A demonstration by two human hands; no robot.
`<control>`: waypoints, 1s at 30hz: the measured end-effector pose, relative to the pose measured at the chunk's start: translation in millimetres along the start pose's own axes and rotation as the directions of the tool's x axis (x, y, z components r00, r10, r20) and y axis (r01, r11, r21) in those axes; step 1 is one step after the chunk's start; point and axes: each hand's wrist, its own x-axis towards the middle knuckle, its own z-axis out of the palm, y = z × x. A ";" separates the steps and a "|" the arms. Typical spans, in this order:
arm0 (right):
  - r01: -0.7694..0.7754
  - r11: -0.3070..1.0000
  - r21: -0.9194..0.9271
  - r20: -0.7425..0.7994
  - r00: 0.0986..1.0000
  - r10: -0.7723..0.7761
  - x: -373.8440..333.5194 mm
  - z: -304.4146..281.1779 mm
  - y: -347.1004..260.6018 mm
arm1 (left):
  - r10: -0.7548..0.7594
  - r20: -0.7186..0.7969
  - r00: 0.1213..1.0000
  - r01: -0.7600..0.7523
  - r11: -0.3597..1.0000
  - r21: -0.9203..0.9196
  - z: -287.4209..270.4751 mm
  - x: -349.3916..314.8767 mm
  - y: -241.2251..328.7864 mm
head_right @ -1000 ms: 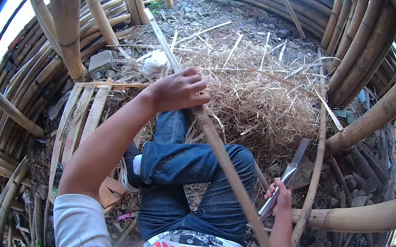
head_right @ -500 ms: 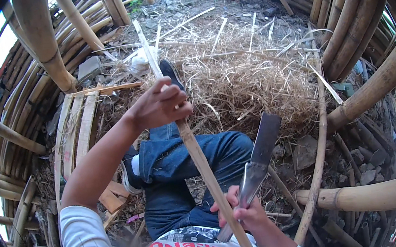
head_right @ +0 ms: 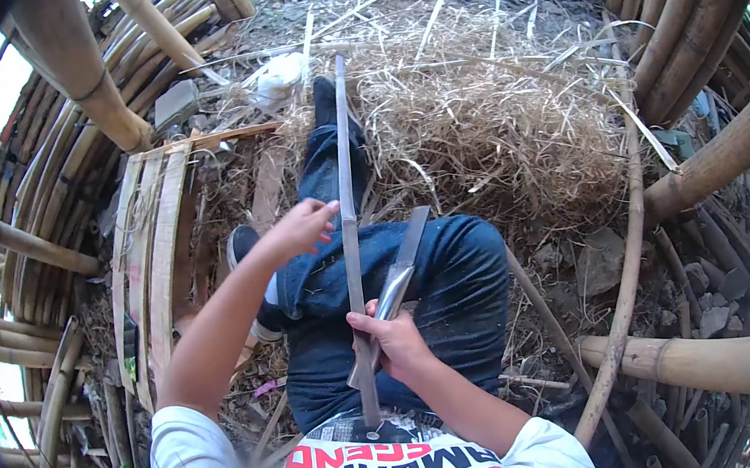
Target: The person uses a knife to shave thin strips from a bamboo stick.
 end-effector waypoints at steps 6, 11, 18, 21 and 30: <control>0.005 0.992 -0.123 0.073 0.997 0.004 11.0 11.2 35.9 | 0.021 0.038 0.999 -0.009 0.950 -0.313 5.8 6.8 -46.0; 0.173 0.940 -0.294 0.160 0.978 -0.130 1.8 6.8 34.1 | 0.028 0.052 0.998 -0.008 0.936 -0.352 2.6 2.7 -42.9; 0.219 0.925 -0.309 0.097 0.975 -0.198 -17.2 -14.7 16.2 | -0.084 0.066 0.994 0.107 0.797 -0.594 -41.7 -24.5 -55.3; 0.253 0.931 -0.263 0.067 0.967 -0.244 -23.9 -23.9 1.9 | -0.214 0.072 0.974 0.213 0.762 -0.611 -56.2 -58.4 -64.8; 0.358 0.863 -0.356 0.136 0.934 -0.331 -38.5 -35.5 -22.4 | 0.067 -0.264 0.962 -0.028 0.988 0.149 -12.3 -183.2 -84.2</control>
